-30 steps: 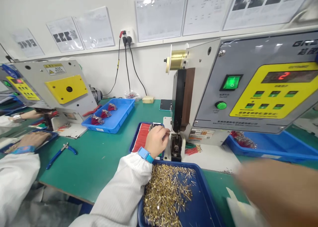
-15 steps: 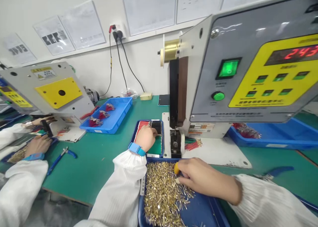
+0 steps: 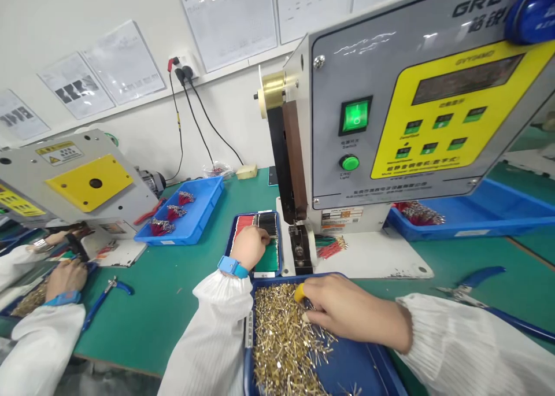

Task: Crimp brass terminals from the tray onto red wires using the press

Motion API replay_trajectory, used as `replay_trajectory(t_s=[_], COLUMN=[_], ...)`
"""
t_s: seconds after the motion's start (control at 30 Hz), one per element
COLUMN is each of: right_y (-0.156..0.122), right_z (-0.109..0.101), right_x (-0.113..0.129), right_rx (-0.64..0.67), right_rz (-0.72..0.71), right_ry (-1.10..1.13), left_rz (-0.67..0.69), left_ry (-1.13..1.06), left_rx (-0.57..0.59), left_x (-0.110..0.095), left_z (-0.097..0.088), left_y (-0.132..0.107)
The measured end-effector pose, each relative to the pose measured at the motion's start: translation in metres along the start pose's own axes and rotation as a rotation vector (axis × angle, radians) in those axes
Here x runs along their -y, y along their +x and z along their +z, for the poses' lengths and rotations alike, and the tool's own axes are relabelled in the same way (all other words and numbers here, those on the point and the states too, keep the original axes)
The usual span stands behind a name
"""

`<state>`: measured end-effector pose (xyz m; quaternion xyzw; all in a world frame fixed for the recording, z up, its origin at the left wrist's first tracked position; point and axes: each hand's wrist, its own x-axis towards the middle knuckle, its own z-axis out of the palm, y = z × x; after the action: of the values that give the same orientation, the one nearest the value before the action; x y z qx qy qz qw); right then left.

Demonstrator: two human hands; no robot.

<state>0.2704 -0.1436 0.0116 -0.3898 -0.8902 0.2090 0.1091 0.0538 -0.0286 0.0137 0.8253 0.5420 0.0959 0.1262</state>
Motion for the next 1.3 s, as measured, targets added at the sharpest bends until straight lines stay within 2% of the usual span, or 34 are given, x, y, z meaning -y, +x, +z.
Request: replay_trajectory(t_s=[0.07,0.13,0.33,0.53,0.77,1.03,1.17,1.3], right_y=[0.0011,0.0018,0.0001,-0.0006,0.0005,0.0007,0.0013,0.0007], right_z=[0.0018,0.0034,0.002,-0.0012,0.0048,0.0054,0.0045,0.0053], right_x=[-0.0008,-0.0024,-0.0012,0.0023,-0.0029,-0.0034,-0.0032,-0.0041], right_rx=[0.005,0.011,0.011,-0.003,0.015,-0.014,-0.017,-0.019], right_rz=[-0.007,-0.018,-0.07,0.033,-0.052,-0.043,-0.052,-0.051], right_ry=[0.004,0.007,0.008,0.023,-0.015,-0.027,-0.018,-0.02], left_rz=[0.027,0.039,0.009,-0.008,0.01,0.035,0.013,0.028], left_ry=[0.027,0.045,0.094,0.072,0.058,0.03,0.039,0.064], left_rx=[-0.083,-0.115,-0.098,-0.104,-0.109,-0.137,-0.161,-0.127], left_x=[0.0,-0.0003,0.0003,-0.0004,-0.0001,-0.0026,-0.0008,0.0004], left_z=[0.0026,0.0048,0.0061,0.0034,0.004,-0.0034,-0.0002,0.0052], left_y=[-0.0002,-0.0008,-0.0007,-0.0008,-0.0011,-0.006,-0.0042,-0.0016])
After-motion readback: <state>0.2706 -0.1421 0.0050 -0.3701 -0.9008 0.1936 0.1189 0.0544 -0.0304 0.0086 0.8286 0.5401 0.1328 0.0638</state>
